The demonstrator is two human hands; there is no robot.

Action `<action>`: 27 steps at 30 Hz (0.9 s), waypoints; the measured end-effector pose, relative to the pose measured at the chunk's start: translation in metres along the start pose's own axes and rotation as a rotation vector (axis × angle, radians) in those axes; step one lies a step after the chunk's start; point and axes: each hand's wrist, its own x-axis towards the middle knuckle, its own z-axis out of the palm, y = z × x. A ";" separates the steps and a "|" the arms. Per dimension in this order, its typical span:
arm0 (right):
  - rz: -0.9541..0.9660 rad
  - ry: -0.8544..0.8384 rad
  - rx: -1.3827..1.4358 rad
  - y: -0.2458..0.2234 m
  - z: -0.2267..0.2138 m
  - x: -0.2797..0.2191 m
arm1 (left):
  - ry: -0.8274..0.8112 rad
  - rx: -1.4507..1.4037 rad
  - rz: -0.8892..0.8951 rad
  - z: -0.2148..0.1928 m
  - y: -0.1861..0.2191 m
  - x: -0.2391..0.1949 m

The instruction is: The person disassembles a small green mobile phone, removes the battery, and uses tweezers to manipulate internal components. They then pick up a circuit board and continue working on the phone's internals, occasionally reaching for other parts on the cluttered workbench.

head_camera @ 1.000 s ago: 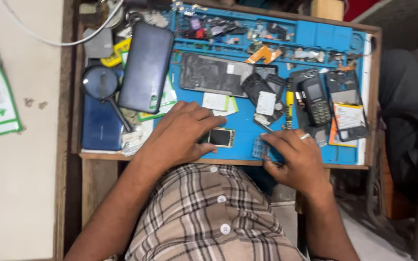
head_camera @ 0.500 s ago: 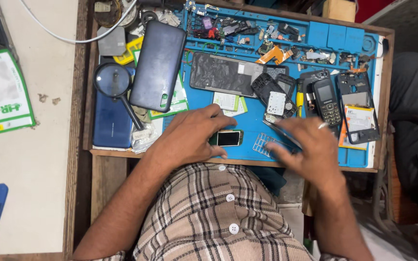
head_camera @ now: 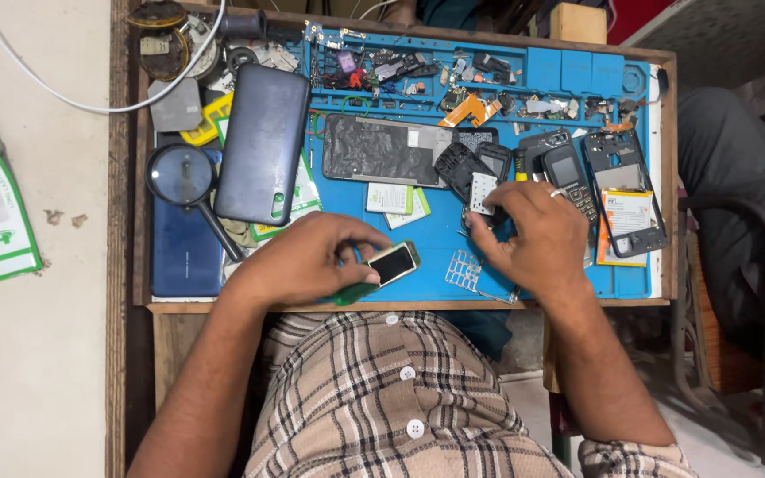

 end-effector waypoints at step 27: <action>0.718 0.324 1.516 0.052 0.018 -0.045 | 0.401 -0.951 0.213 0.074 -0.002 0.061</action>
